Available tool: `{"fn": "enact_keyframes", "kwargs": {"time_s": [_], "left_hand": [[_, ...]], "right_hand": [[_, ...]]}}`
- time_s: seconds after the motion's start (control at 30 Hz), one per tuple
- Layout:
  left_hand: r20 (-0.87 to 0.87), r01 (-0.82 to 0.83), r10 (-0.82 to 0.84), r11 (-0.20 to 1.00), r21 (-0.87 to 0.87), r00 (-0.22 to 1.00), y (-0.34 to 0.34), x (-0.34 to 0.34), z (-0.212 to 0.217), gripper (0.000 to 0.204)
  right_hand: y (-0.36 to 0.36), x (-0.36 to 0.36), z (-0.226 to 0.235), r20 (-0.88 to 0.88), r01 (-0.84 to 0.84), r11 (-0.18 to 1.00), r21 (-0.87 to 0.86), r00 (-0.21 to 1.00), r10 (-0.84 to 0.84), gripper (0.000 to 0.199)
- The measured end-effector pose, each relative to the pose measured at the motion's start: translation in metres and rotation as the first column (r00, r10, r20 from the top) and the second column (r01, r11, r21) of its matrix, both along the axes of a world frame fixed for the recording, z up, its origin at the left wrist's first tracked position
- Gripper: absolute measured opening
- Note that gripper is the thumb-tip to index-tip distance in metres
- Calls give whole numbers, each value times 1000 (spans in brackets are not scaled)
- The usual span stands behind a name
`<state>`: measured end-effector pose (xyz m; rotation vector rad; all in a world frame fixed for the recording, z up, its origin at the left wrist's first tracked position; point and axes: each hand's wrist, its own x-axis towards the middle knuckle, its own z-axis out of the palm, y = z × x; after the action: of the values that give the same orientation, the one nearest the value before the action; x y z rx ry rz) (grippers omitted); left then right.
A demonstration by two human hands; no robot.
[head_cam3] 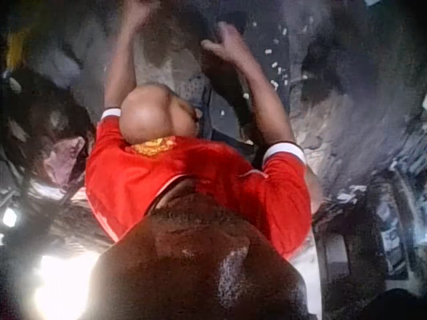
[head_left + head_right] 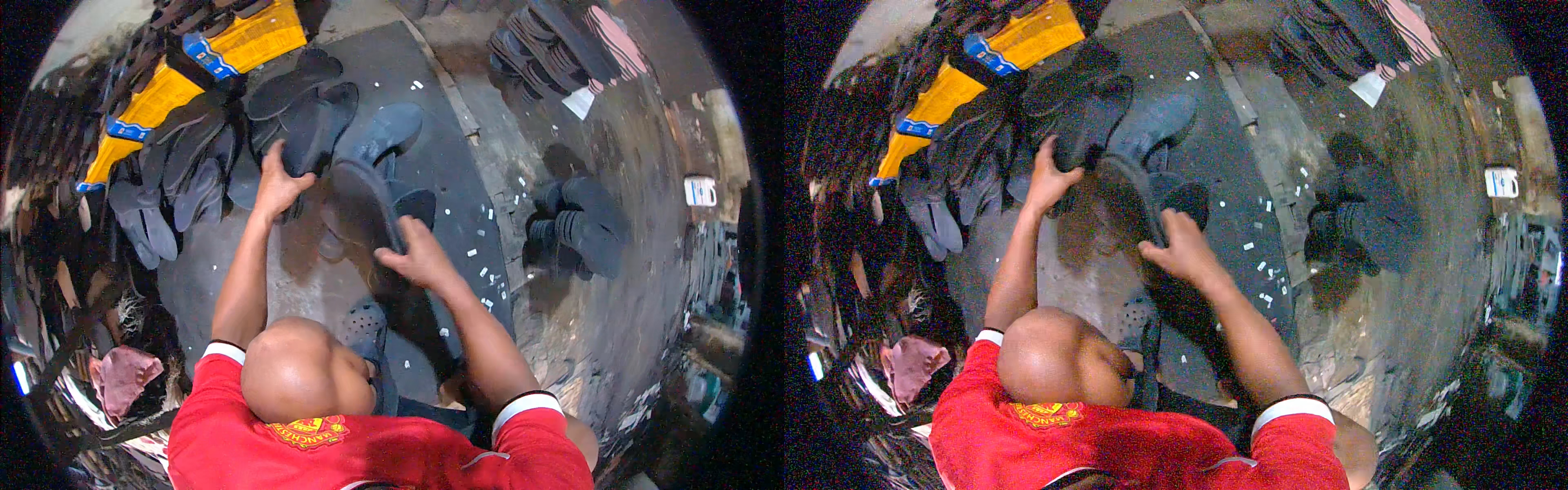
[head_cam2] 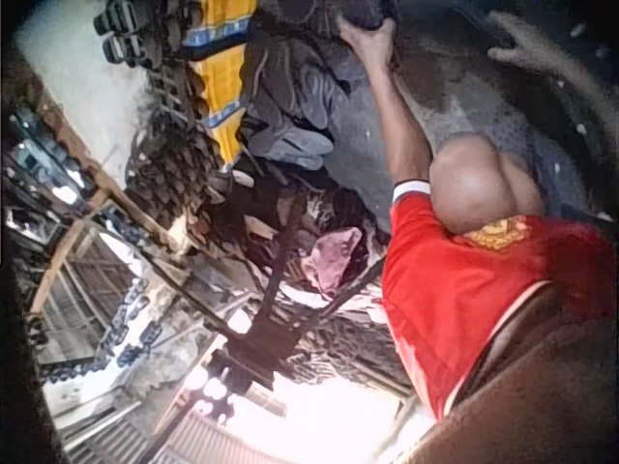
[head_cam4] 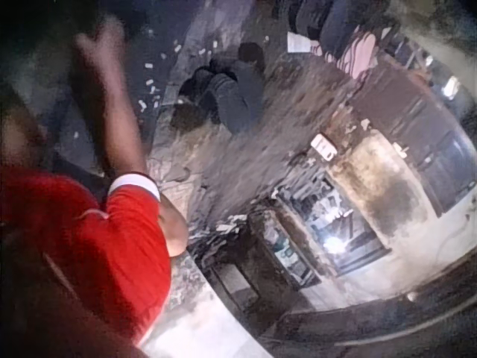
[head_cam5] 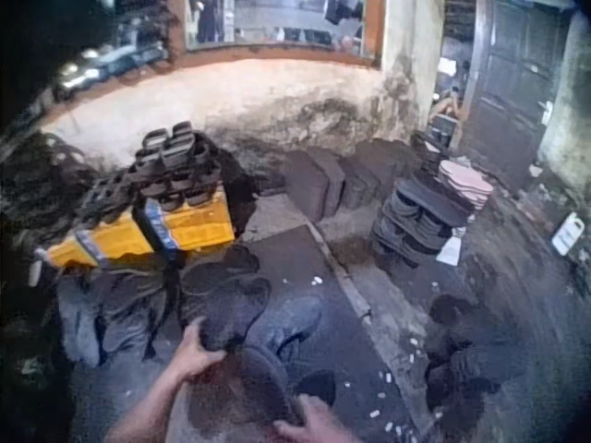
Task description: The person sits on the floor and repeatedly picks up black slippers, aligns them into pairs, and stacks them into neat piles. The person handles the slippers by hand, turning them over and arranging them in organized stacks.
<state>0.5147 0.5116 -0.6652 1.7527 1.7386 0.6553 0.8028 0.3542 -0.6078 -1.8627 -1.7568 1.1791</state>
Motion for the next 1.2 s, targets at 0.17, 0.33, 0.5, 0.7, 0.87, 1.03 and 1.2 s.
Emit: {"fn": "enact_keyframes", "kwargs": {"time_s": [0.17, 0.33, 0.5, 0.7, 0.87, 1.03, 1.2], "left_hand": [[-28, 193, -193, 981, 20, 981, -63, 60, -1, 108], [-331, 347, -397, 916, -200, 856, -106, 88, -3, 116], [-112, 107, -141, 959, -262, 984, -116, 72, 22, 113], [63, 66, -69, 997, 49, 996, -162, 90, -1, 109], [-197, 345, -370, 927, -149, 908, -183, 116, -7, 118], [-388, 420, -459, 888, -185, 799, -180, 113, 4, 125], [-378, 766, -803, 575, -287, 461, -131, 95, 18, 126]], "right_hand": [[-19, 110, 6, -87, 448, 856, 256, 893, -441, 78], [-38, 135, -51, 668, 176, 981, 85, 720, -187, 87], [-43, 106, -65, 557, 349, 925, 147, 744, -369, 72], [-66, -3, -40, 261, 550, 808, -212, 828, -495, 74], [-48, 19, -62, 64, 740, 664, 108, 661, -747, 78], [-12, 76, -21, 500, 394, 893, 216, 741, -448, 69], [-25, 85, -80, 624, 307, 922, 237, 679, -387, 65]]}}
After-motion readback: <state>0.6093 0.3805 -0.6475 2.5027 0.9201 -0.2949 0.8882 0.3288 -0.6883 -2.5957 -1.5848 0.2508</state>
